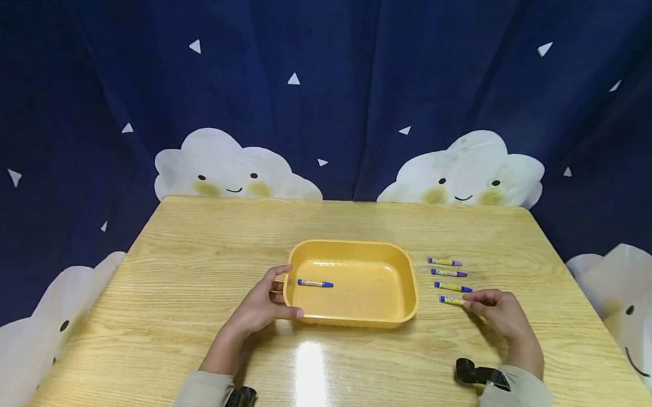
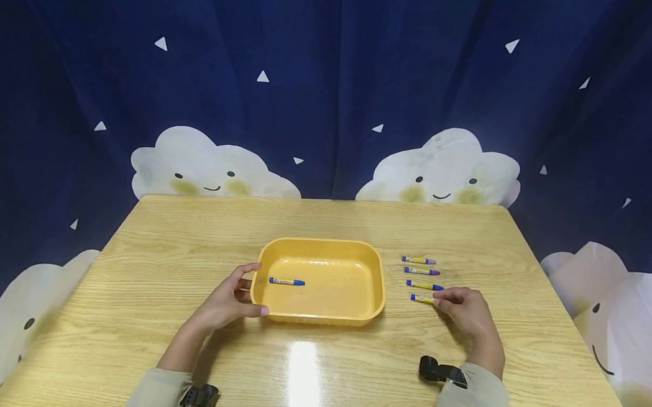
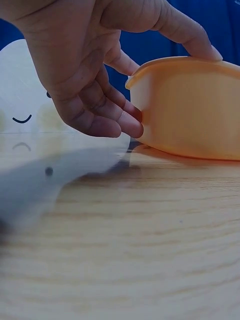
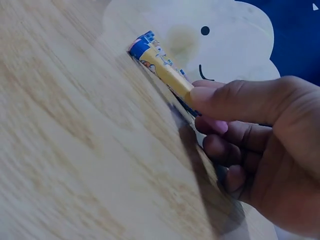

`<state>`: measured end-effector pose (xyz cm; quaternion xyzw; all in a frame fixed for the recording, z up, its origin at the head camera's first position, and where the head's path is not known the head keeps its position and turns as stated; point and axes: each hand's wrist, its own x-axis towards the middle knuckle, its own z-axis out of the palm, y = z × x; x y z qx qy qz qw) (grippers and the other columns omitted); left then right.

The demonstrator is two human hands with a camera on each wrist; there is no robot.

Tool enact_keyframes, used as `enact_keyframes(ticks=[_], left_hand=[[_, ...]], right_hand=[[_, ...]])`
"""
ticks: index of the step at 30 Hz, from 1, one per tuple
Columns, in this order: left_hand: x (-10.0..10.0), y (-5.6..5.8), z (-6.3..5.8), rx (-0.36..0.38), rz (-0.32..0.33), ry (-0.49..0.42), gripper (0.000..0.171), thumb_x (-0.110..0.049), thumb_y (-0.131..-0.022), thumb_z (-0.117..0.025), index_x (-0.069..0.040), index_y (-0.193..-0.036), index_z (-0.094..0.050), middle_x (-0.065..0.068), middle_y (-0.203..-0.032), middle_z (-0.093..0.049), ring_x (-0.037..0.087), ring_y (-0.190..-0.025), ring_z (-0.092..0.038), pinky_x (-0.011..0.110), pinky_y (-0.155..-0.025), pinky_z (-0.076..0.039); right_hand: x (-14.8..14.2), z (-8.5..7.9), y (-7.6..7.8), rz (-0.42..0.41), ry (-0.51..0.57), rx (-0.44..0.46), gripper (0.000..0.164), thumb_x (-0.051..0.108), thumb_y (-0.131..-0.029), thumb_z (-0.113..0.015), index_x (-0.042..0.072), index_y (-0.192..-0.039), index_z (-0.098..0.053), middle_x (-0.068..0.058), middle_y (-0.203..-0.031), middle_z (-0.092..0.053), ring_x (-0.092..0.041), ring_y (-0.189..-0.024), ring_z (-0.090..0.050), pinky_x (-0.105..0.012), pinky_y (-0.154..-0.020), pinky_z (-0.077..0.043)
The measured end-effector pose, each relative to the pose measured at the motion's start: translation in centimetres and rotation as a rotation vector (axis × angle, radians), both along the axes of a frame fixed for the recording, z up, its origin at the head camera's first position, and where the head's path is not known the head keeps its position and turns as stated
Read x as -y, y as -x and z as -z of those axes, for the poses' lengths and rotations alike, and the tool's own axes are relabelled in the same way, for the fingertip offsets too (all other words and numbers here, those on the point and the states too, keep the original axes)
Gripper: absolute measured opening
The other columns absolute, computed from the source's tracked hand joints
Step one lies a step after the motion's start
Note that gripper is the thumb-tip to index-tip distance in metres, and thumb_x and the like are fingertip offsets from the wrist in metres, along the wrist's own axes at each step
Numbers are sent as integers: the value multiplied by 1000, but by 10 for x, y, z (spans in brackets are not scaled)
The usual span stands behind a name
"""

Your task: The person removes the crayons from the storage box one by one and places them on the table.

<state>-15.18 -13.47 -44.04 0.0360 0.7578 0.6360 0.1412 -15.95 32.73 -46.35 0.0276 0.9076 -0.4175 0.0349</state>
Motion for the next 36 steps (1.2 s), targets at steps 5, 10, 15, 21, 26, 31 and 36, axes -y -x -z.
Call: enact_keyframes(ticks=[5, 10, 15, 21, 26, 31, 36], left_hand=[[-1, 1, 1, -2, 11, -9, 97, -1, -63, -84, -14, -143, -31, 26, -112, -46, 33, -94, -59, 35, -73, -50], [-1, 1, 2, -4, 11, -6, 96, -1, -63, -85, -15, -142, -31, 26, -112, -46, 35, -95, -58, 35, -73, -50], [-1, 0, 3, -2, 15, -8, 96, -1, -63, -84, -13, -143, -31, 26, -113, -46, 35, -95, -58, 35, -74, -50], [-1, -2, 0, 3, 14, -15, 96, 0, -64, -84, -11, -143, -30, 27, -112, -46, 34, -93, -59, 35, -73, -50], [-1, -4, -6, 5, 7, -28, 95, 3, -64, -83, -9, -143, -31, 28, -111, -45, 34, -91, -59, 35, -72, -50], [1, 0, 3, -9, 8, -17, 96, -1, -64, -84, -13, -143, -31, 25, -110, -46, 32, -92, -59, 35, -72, -50], [0, 0, 2, -7, -1, -16, 95, 0, -64, -84, -13, -142, -32, 25, -111, -46, 32, -92, -59, 34, -71, -50]], right_hand=[[1, 2, 1, 4, -25, 21, 21, 13, -87, -66, -4, -99, -68, -12, -96, -63, -18, -84, -51, -26, -68, -42], [1, 3, 2, -6, -37, 12, 16, 9, -87, -65, -3, -97, -68, -12, -95, -63, -18, -83, -52, -25, -66, -43], [0, 4, 2, -27, -47, -25, 14, 4, -87, -64, -4, -97, -69, -14, -95, -64, -17, -82, -53, -23, -65, -44], [3, 2, -3, -13, -31, -33, 19, 6, -87, -64, -5, -102, -67, -15, -94, -65, -16, -80, -55, -23, -64, -45], [5, -6, -12, 27, -35, -46, 33, 20, -91, -63, -4, -113, -63, -18, -102, -63, -19, -86, -56, -30, -70, -45], [10, -24, -16, 26, -36, -47, 43, 30, -92, -59, -3, -120, -59, -18, -105, -62, -19, -88, -56, -34, -71, -44], [18, -36, -14, 9, 8, -52, 44, 26, -92, -61, -5, -122, -56, -18, -101, -63, -11, -83, -58, -26, -67, -46]])
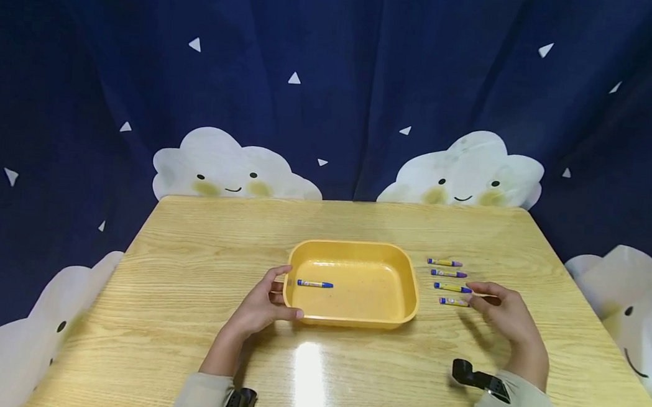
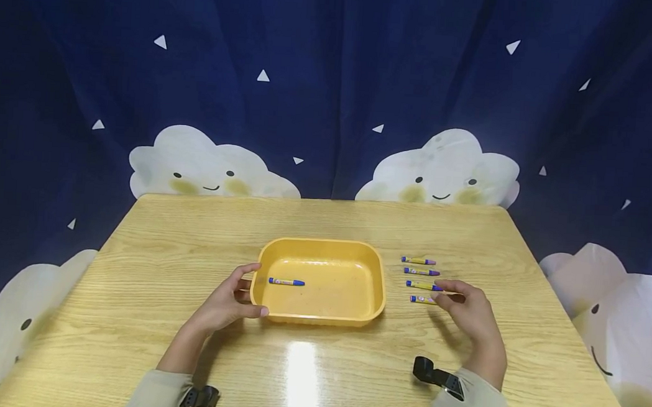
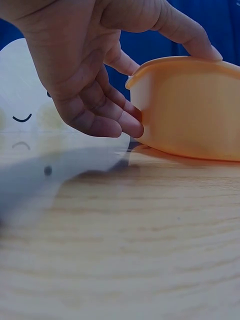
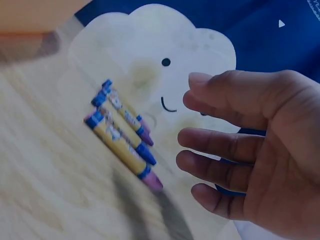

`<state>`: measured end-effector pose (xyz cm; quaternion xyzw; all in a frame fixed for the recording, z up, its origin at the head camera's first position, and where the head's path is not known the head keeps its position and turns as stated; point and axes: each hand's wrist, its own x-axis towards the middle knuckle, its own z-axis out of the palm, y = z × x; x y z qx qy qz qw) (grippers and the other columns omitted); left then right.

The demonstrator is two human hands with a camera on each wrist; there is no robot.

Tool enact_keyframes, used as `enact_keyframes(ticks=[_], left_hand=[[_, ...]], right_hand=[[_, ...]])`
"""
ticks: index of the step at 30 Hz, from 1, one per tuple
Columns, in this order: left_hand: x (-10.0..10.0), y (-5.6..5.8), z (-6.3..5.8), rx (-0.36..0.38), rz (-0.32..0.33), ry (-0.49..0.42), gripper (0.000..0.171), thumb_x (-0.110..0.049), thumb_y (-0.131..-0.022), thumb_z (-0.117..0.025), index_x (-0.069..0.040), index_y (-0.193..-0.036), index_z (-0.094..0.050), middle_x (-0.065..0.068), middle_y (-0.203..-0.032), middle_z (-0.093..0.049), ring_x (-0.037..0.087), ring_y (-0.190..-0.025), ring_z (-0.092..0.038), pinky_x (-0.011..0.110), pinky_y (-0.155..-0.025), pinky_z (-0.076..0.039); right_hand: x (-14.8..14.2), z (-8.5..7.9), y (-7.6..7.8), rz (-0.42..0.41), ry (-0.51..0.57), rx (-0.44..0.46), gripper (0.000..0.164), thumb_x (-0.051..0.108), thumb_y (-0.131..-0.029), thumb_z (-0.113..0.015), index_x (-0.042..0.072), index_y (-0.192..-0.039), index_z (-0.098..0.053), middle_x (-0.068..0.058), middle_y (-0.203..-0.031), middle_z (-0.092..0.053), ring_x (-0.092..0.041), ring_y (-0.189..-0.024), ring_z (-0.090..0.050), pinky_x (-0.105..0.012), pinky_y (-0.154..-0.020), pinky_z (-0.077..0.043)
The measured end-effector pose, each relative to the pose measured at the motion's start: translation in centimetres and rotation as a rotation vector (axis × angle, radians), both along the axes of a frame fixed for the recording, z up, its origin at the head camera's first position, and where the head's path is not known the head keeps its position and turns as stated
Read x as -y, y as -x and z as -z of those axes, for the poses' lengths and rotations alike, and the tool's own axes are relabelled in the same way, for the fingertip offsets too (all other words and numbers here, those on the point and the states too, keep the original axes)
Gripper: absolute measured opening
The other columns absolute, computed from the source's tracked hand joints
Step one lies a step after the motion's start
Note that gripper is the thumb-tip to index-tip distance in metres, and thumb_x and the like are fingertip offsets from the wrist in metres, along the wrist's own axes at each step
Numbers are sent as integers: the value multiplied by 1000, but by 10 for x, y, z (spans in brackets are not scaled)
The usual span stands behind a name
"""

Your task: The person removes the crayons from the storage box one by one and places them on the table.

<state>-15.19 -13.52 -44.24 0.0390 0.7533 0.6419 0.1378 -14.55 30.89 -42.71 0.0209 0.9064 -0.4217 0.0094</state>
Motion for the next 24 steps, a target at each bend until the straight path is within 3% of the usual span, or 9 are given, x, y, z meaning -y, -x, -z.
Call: enact_keyframes(ticks=[12, 24], left_hand=[[-1, -1, 0, 2, 21, -20, 96, 0, -65, -83, -11, -144, -29, 28, -113, -44, 33, -92, -59, 33, -71, -50], [2, 1, 0, -4, 26, -8, 96, -3, -64, -85, -12, -143, -30, 27, -112, -48, 34, -95, -59, 36, -75, -50]], right_hand=[[30, -18, 13, -79, 91, -90, 42, 28, -90, -63, 0, -120, -59, -20, -116, -57, -14, -95, -53, -28, -68, -49], [69, -38, 30, -171, 182, -59, 40, 26, -87, -68, 3, -119, -61, -15, -115, -59, -26, -94, -57, -37, -72, -50]])
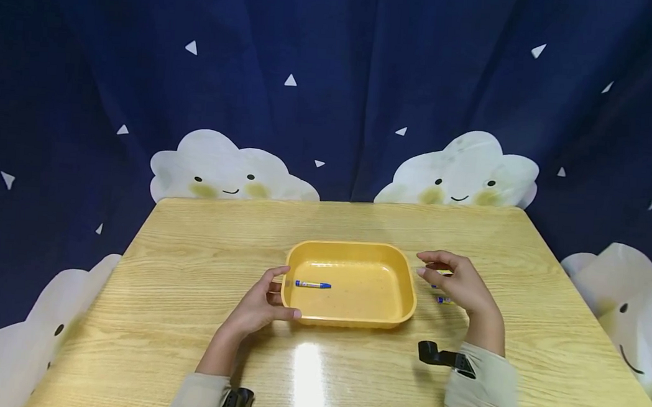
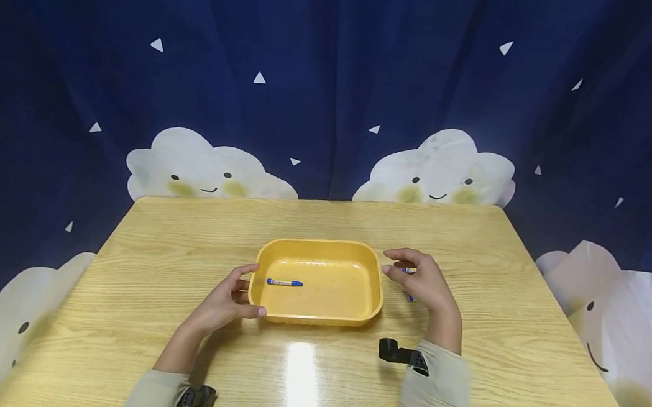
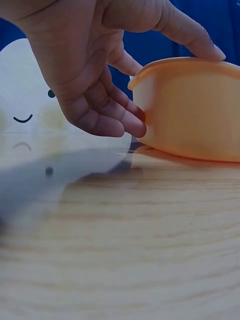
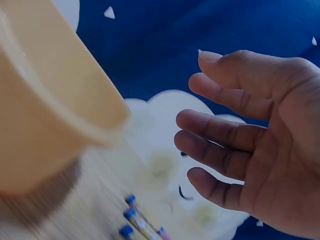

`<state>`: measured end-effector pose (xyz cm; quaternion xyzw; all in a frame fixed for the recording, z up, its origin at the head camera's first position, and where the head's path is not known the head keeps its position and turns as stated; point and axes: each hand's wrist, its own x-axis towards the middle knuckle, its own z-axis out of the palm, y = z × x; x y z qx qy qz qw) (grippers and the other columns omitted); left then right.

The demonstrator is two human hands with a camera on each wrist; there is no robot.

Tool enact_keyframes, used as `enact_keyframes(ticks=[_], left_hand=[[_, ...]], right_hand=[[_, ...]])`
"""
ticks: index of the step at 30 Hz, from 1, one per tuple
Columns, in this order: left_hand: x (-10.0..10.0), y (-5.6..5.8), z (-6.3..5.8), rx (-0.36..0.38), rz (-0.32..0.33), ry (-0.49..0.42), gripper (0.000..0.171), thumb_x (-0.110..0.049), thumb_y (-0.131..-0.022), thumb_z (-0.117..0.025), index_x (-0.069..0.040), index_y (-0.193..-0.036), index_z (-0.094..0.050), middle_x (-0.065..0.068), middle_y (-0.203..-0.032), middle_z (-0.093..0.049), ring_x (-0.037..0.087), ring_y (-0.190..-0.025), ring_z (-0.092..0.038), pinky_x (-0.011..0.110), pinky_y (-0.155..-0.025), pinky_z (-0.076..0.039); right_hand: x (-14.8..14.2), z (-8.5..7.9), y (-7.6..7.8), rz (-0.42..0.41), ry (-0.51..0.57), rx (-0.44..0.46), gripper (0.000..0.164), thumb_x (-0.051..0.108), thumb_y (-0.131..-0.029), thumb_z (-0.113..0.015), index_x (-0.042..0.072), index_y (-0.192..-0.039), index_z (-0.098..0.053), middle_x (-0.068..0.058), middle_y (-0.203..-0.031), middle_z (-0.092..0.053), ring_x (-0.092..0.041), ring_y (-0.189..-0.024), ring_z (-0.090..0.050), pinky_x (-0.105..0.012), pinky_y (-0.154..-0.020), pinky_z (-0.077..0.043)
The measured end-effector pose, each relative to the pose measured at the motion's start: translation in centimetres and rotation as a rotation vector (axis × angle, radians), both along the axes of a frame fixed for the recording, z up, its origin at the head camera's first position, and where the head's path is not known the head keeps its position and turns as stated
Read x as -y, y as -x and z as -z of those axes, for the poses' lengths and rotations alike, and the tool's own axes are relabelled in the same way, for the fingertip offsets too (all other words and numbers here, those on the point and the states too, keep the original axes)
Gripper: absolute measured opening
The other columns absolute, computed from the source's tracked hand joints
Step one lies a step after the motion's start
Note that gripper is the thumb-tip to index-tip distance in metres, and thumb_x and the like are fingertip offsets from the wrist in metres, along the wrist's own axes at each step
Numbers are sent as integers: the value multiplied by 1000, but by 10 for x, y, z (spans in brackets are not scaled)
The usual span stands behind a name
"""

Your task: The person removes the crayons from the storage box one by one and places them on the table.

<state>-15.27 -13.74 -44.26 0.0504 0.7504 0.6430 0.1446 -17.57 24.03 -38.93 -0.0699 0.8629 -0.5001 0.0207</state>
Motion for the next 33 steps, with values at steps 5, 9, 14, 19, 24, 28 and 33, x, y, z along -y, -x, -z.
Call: enact_keyframes(ticks=[5, 9, 14, 19, 24, 28, 33], left_hand=[[-1, 0, -1, 0, 9, -29, 100, -2, -63, -85, -11, -143, -28, 28, -114, -45, 35, -93, -60, 36, -75, -50], [-3, -1, -2, -5, 11, -25, 101, -1, -62, -85, -11, -144, -27, 28, -113, -45, 31, -89, -61, 35, -73, -50], [-4, -1, -1, -20, -2, 15, 99, -2, -62, -85, -12, -143, -29, 26, -111, -45, 26, -83, -60, 35, -70, -50], [-4, -1, 1, -24, -4, 26, 98, -4, -63, -86, -13, -143, -30, 24, -110, -45, 25, -83, -59, 34, -69, -49], [-4, -1, 0, -22, -9, 25, 98, -3, -63, -85, -12, -143, -30, 24, -110, -44, 25, -82, -59, 32, -67, -49], [-4, -2, 0, -12, -20, 31, 98, -3, -62, -86, -13, -143, -30, 23, -108, -44, 25, -80, -59, 33, -66, -49], [-2, -2, 1, -10, -17, 28, 98, -3, -63, -86, -12, -143, -30, 24, -109, -45, 25, -81, -59, 33, -67, -49]], right_hand=[[14, -5, 7, -46, 12, 18, 42, 26, -87, -68, 2, -121, -60, -16, -117, -58, -28, -99, -55, -38, -77, -47], [22, -5, 13, -93, 12, 0, 38, 23, -87, -67, 3, -120, -61, -15, -116, -59, -27, -101, -55, -37, -79, -47], [35, -2, 20, -166, 52, -5, 35, 19, -86, -68, 3, -117, -62, -12, -113, -59, -26, -97, -55, -33, -77, -48], [48, 4, 26, -217, 68, 26, 38, 18, -85, -70, 0, -117, -62, -17, -114, -58, -25, -95, -55, -32, -77, -47], [61, 8, 32, -252, 72, 42, 40, 17, -84, -70, -3, -117, -60, -20, -115, -58, -25, -94, -56, -34, -80, -46], [75, 9, 34, -291, 83, 44, 38, 13, -85, -69, -6, -117, -60, -21, -113, -58, -27, -93, -57, -33, -78, -46], [91, 19, 40, -344, 68, 28, 35, 12, -85, -68, -6, -114, -61, -20, -110, -60, -24, -90, -57, -32, -74, -46]])
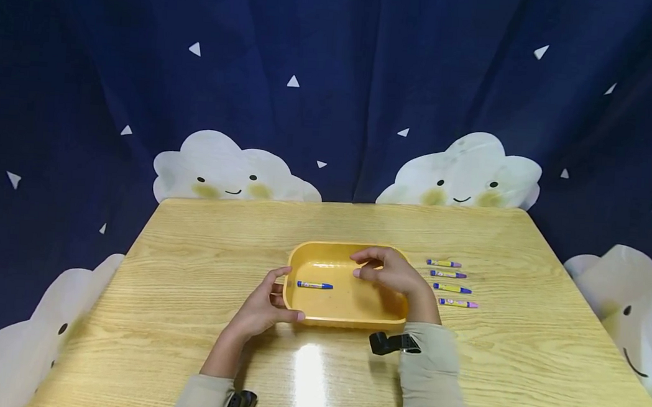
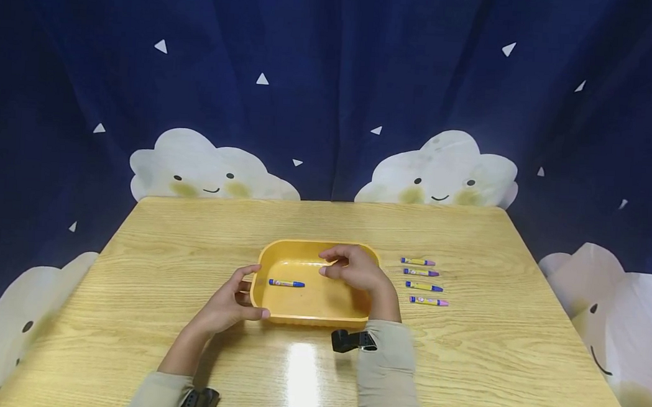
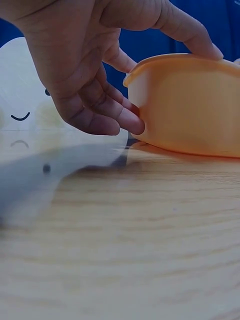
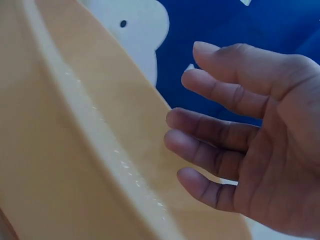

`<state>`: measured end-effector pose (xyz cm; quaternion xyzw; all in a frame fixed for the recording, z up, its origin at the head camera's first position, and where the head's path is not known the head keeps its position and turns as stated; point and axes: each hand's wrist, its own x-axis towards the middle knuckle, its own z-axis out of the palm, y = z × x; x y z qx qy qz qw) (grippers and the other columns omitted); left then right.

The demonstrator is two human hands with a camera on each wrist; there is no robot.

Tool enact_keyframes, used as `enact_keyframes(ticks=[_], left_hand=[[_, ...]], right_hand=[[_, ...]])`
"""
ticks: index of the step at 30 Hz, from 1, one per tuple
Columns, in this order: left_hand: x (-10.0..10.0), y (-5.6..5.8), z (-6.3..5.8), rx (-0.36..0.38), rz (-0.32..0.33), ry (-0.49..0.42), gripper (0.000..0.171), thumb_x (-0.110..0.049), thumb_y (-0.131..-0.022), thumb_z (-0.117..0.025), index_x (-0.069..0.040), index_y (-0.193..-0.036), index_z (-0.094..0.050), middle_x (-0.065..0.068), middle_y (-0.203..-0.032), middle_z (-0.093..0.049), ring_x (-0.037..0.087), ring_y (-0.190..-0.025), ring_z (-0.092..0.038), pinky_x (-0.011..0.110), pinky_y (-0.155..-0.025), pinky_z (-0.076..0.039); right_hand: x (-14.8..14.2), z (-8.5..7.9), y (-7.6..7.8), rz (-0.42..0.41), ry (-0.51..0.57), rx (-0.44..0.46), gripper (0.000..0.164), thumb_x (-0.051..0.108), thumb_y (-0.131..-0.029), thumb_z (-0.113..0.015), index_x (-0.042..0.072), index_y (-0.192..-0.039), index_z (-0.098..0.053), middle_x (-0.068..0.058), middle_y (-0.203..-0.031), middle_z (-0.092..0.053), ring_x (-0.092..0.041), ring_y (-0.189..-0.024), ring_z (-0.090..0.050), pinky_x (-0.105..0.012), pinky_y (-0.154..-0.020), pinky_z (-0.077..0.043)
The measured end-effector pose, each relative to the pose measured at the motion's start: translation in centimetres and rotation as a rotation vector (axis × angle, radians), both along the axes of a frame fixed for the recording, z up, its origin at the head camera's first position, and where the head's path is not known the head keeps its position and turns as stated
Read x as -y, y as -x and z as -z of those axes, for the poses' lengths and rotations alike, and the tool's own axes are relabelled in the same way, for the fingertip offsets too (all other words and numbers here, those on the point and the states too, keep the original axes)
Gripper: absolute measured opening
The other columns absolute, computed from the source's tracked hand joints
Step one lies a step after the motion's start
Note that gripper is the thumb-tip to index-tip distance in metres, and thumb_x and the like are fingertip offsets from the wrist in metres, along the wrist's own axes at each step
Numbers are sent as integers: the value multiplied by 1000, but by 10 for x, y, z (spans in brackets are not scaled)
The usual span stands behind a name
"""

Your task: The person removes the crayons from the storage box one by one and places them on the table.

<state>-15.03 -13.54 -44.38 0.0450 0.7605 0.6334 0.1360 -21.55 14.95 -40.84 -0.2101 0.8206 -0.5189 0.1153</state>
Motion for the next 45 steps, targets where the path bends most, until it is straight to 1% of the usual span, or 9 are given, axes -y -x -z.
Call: enact_keyframes(ticks=[4, 11, 16, 20, 23, 28, 36, 41, 45], left_hand=[[1, 0, 0, -3, 8, -5, 97, -4, -63, -85, -11, -143, -29, 26, -111, -45, 25, -82, -60, 32, -67, -49], [0, 0, 0, 4, 2, -9, 98, -5, -63, -86, -13, -142, -30, 25, -111, -47, 25, -83, -61, 34, -68, -49], [0, 0, 1, 5, -4, -2, 97, -6, -63, -86, -14, -142, -31, 24, -110, -48, 25, -83, -61, 34, -69, -49], [-1, 0, 2, 2, -3, -8, 97, -6, -63, -86, -14, -142, -30, 24, -110, -49, 25, -83, -61, 35, -68, -49], [-1, 0, 2, 1, -6, -6, 97, -5, -63, -86, -14, -142, -31, 24, -109, -50, 25, -82, -61, 34, -68, -49], [-2, 0, 1, 4, -8, 3, 97, -6, -63, -86, -15, -142, -31, 24, -109, -50, 25, -82, -60, 34, -68, -49], [-1, -1, 0, 12, -29, 2, 97, -4, -62, -86, -15, -142, -32, 24, -109, -49, 24, -83, -60, 33, -68, -48], [-1, -1, 0, 10, -27, 5, 97, -5, -61, -86, -15, -142, -33, 24, -109, -49, 24, -83, -60, 34, -68, -49], [-2, 0, 1, 10, -20, 6, 97, -5, -62, -86, -14, -142, -32, 24, -109, -48, 24, -83, -60, 33, -68, -49]], right_hand=[[12, 2, 1, 0, -29, 13, 34, 13, -83, -70, -3, -112, -64, -19, -107, -61, -21, -87, -56, -32, -73, -45], [27, 4, 4, -8, -19, 88, 35, 16, -83, -70, 0, -114, -64, -18, -109, -61, -20, -82, -56, -37, -70, -47], [37, 7, 5, -56, -14, 103, 36, 16, -84, -69, -2, -115, -63, -20, -110, -59, -21, -85, -56, -32, -72, -45], [47, 13, 7, -64, -10, 112, 37, 16, -84, -70, -2, -115, -63, -20, -109, -59, -22, -87, -56, -32, -75, -45], [54, 20, 8, -33, 16, 120, 35, 14, -83, -70, -3, -113, -64, -20, -109, -59, -22, -88, -58, -34, -79, -45], [62, 32, 10, 68, 49, 139, 31, 11, -81, -71, -2, -109, -66, -16, -107, -60, -22, -91, -57, -35, -81, -45], [70, 41, 11, 100, -32, 142, 28, 5, -76, -74, -3, -102, -69, -9, -90, -61, -18, -81, -49, -30, -73, -41], [73, 43, 10, 121, -100, 162, 23, 4, -75, -74, -1, -97, -71, -7, -92, -66, -16, -79, -51, -28, -73, -42], [74, 43, 9, 113, -191, 120, 21, 3, -74, -75, 1, -95, -72, -6, -94, -68, -14, -82, -55, -28, -76, -44]])
